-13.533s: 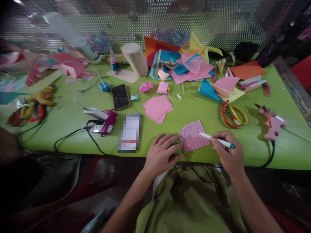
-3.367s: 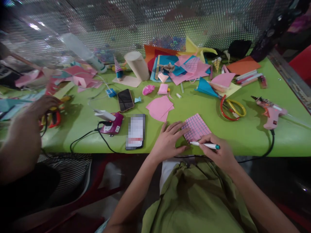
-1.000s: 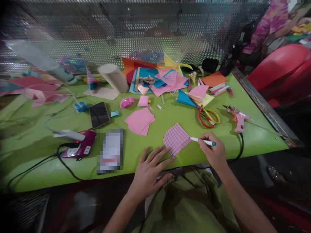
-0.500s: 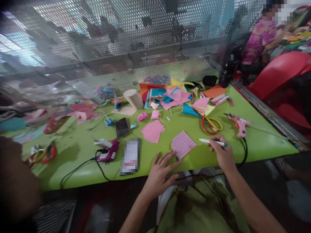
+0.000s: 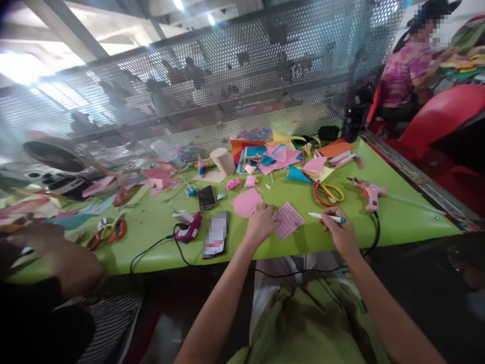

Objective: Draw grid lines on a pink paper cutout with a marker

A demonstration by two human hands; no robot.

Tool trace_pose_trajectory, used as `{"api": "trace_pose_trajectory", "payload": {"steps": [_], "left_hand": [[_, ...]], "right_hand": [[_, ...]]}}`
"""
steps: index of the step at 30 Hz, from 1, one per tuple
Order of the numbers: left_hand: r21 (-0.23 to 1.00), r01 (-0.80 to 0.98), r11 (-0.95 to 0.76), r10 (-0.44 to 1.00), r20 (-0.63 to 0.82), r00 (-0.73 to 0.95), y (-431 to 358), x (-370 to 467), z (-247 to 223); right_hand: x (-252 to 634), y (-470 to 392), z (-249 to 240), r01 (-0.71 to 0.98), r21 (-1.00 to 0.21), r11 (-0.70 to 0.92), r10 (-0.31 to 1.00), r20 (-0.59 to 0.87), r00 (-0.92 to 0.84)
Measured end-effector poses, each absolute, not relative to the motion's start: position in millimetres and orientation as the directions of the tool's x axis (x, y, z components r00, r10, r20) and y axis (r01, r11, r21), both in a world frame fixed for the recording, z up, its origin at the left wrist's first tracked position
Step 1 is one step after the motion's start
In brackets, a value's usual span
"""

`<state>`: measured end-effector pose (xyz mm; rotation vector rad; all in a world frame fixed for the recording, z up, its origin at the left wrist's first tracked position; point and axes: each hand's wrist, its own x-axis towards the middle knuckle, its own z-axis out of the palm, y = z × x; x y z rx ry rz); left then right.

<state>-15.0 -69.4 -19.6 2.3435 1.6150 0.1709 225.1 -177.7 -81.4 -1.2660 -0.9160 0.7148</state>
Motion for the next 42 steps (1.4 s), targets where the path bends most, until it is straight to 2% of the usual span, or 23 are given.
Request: {"api": "trace_pose_trajectory", "payload": {"steps": [9, 16, 25, 29, 35, 39, 42], "left_hand": [[0.330, 0.900, -0.286, 0.912, -0.194, 0.361, -44.2, -10.7, -19.5], [0.285, 0.899, -0.333, 0.911, -0.148, 0.385, -50.4, -0.2, -15.2], [0.293, 0.895, -0.338, 0.887, -0.218, 0.406, -48.3, 5.2, -7.5], [0.314, 0.870, -0.381, 0.873, -0.188, 0.450, -48.1, 5.7, -8.3], [0.325, 0.859, -0.395, 0.873, -0.157, 0.461, -50.6, 13.7, -8.2], [0.363, 0.845, -0.392, 0.867, -0.161, 0.471, -43.4, 18.3, -13.0], [0.436, 0.812, -0.388, 0.860, -0.147, 0.489, -34.3, 18.5, -20.7]], "right_hand": [[243.4, -141.5, -54.5, 0.053, -0.961, 0.271, 0.791, 0.253, 0.557], [239.8, -140.7, -52.9, 0.206, -0.945, 0.254, 0.869, 0.317, 0.380], [239.3, -116.6, -58.3, 0.374, -0.887, 0.271, 0.900, 0.372, 0.228], [240.7, -89.7, -62.0, 0.515, -0.816, 0.265, 0.910, 0.388, 0.146], [226.4, -26.5, -59.3, 0.743, -0.615, 0.264, 0.914, 0.406, 0.011], [214.4, -7.3, -60.8, 0.800, -0.529, 0.284, 0.911, 0.409, -0.053], [215.6, -10.7, -64.1, 0.791, -0.525, 0.315, 0.905, 0.417, -0.084]]}}
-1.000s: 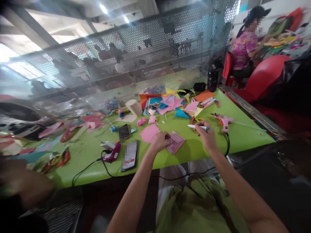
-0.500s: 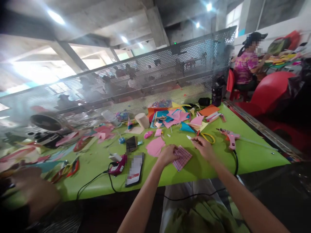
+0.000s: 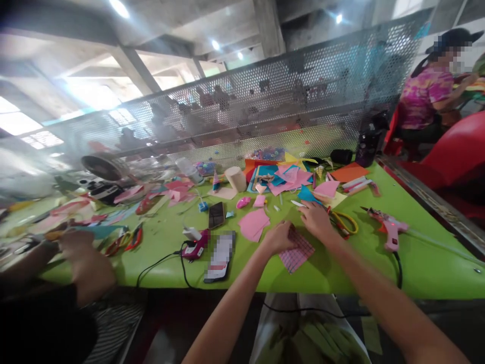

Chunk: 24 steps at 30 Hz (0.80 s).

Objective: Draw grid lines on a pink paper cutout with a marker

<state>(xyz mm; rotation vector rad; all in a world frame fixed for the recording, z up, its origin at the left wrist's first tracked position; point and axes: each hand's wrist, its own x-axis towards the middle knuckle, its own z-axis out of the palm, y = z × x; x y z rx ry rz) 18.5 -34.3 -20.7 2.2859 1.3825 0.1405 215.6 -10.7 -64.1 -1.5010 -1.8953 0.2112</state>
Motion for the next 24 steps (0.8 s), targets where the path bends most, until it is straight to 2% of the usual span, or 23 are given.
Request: {"api": "trace_pose_trajectory", "payload": {"steps": [7, 12, 16, 20, 22, 24], "left_hand": [[0.715, 0.636, -0.288, 0.894, -0.036, 0.446, -9.4, 11.1, -39.6], [0.915, 0.343, -0.213, 0.943, 0.100, 0.318, 25.6, 13.2, -32.4], [0.969, 0.117, -0.218, 0.955, 0.187, 0.230, 39.3, 23.6, -22.8], [0.976, -0.013, -0.216, 0.962, 0.215, 0.169, 34.2, 30.2, -24.9], [0.980, -0.057, -0.192, 0.973, 0.197, 0.123, 29.1, 28.8, -28.9], [0.989, -0.098, -0.106, 0.990, 0.115, 0.087, 23.8, 25.5, -33.2]], "right_hand": [[236.7, -20.4, -56.6, 0.653, -0.679, 0.336, 0.905, 0.425, -0.023], [243.5, -22.5, -43.8, 0.473, -0.818, 0.327, 0.912, 0.404, 0.068], [244.4, -22.6, -42.0, 0.364, -0.869, 0.336, 0.911, 0.398, 0.110], [244.7, -23.3, -42.7, 0.345, -0.873, 0.344, 0.897, 0.414, 0.153], [245.6, -25.4, -40.8, 0.371, -0.859, 0.354, 0.867, 0.450, 0.215], [246.3, -29.3, -37.0, 0.415, -0.831, 0.370, 0.817, 0.504, 0.280]]}}
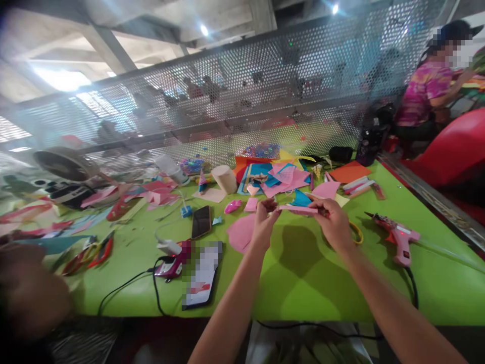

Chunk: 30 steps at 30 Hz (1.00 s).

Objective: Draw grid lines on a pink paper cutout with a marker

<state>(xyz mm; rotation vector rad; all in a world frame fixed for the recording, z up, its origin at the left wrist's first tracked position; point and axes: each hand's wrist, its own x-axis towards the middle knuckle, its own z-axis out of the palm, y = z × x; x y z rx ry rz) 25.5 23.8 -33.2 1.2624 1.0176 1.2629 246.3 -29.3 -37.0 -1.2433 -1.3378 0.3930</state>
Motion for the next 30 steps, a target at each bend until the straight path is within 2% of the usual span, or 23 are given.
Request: {"api": "trace_pose_trajectory", "payload": {"steps": [2, 5, 7, 9, 11, 13, 16, 18, 22, 27, 30], "left_hand": [[0.992, -0.124, 0.000, 0.990, 0.018, 0.141, 18.4, 23.2, -36.7], [0.958, -0.203, 0.202, 0.925, -0.118, 0.362, 10.1, 25.2, -38.4], [0.908, -0.273, 0.319, 0.881, -0.178, 0.438, 5.9, 28.7, -36.6], [0.877, -0.331, 0.347, 0.881, -0.184, 0.436, 3.9, 31.2, -33.1], [0.870, -0.382, 0.311, 0.903, -0.145, 0.405, 4.2, 31.4, -29.4], [0.871, -0.417, 0.260, 0.926, -0.103, 0.363, 5.9, 30.4, -26.8], [0.878, -0.432, 0.205, 0.949, -0.071, 0.308, 7.8, 29.9, -25.8], [0.893, -0.411, 0.185, 0.950, -0.055, 0.308, 7.7, 31.3, -26.6], [0.934, -0.337, 0.117, 0.940, 0.006, 0.342, 6.7, 33.3, -28.8], [0.893, -0.428, 0.137, 0.959, -0.013, 0.282, 8.7, 30.5, -29.0], [0.874, -0.445, 0.198, 0.933, -0.029, 0.358, 3.6, 35.5, -28.7]], "right_hand": [[245.2, -34.5, -31.9, 0.503, -0.765, 0.402, 0.744, 0.593, 0.308], [238.8, -43.3, -24.3, 0.640, -0.629, 0.441, 0.641, 0.720, 0.265], [232.8, -47.8, -20.7, 0.665, -0.584, 0.466, 0.623, 0.750, 0.222], [228.1, -50.0, -19.1, 0.642, -0.578, 0.504, 0.631, 0.754, 0.183], [226.3, -49.4, -20.1, 0.577, -0.615, 0.538, 0.656, 0.735, 0.171], [227.1, -46.1, -23.0, 0.437, -0.720, 0.539, 0.709, 0.668, 0.226], [229.3, -39.6, -27.8, 0.096, -0.899, 0.427, 0.849, 0.435, 0.299], [228.9, -36.5, -29.7, -0.075, -0.950, 0.304, 0.931, 0.279, 0.234], [224.3, -34.9, -32.2, -0.125, -0.971, 0.205, 0.971, 0.185, 0.153], [223.2, -32.2, -42.0, -0.173, -0.957, 0.232, 0.941, 0.176, 0.288], [222.0, -30.6, -46.8, -0.190, -0.947, 0.261, 0.915, 0.179, 0.361]]}}
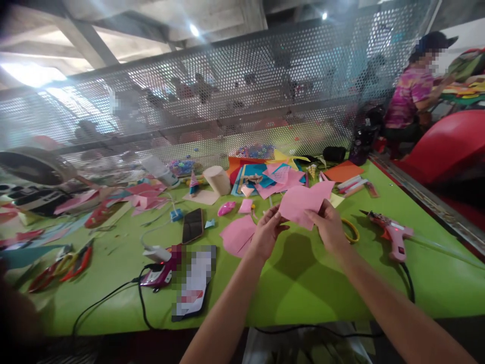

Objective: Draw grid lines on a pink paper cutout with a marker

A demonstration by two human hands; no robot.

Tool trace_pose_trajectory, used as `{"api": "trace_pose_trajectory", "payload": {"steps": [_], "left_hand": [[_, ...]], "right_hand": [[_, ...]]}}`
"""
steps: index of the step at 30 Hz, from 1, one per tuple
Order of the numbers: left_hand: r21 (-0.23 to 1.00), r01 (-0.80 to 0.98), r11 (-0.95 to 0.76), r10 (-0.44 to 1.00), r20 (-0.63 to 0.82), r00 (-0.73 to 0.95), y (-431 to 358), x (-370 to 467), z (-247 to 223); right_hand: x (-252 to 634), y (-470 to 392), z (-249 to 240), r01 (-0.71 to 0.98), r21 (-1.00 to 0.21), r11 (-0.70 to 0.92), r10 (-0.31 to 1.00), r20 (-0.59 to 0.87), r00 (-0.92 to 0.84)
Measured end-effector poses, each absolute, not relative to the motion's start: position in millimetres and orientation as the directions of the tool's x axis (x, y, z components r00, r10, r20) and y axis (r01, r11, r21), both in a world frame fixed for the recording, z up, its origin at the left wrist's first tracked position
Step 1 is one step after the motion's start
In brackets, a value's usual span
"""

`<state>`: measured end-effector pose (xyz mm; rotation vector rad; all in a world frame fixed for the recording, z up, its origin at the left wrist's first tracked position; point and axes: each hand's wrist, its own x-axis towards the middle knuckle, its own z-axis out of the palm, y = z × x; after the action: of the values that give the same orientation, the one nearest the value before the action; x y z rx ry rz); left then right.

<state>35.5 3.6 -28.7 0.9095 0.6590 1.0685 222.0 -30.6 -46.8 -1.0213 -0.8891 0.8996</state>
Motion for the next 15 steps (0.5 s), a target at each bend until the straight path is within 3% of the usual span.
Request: {"api": "trace_pose_trajectory", "payload": {"steps": [4, 9, 15], "left_hand": [[0.880, -0.388, 0.275, 0.865, -0.050, 0.499, -7.6, 49.8, -33.3], [0.836, -0.444, 0.322, 0.911, -0.147, 0.385, -2.1, 49.2, -39.1], [0.852, -0.434, 0.292, 0.932, -0.152, 0.330, 11.3, 30.4, -31.6]], "right_hand": [[212.3, -34.1, -43.1, -0.179, -0.950, 0.256, 0.907, 0.172, 0.384], [206.3, -45.4, -29.0, -0.168, -0.964, 0.206, 0.970, 0.178, 0.166], [234.2, -47.8, -22.2, 0.029, -0.930, 0.365, 0.924, 0.366, 0.109]]}}
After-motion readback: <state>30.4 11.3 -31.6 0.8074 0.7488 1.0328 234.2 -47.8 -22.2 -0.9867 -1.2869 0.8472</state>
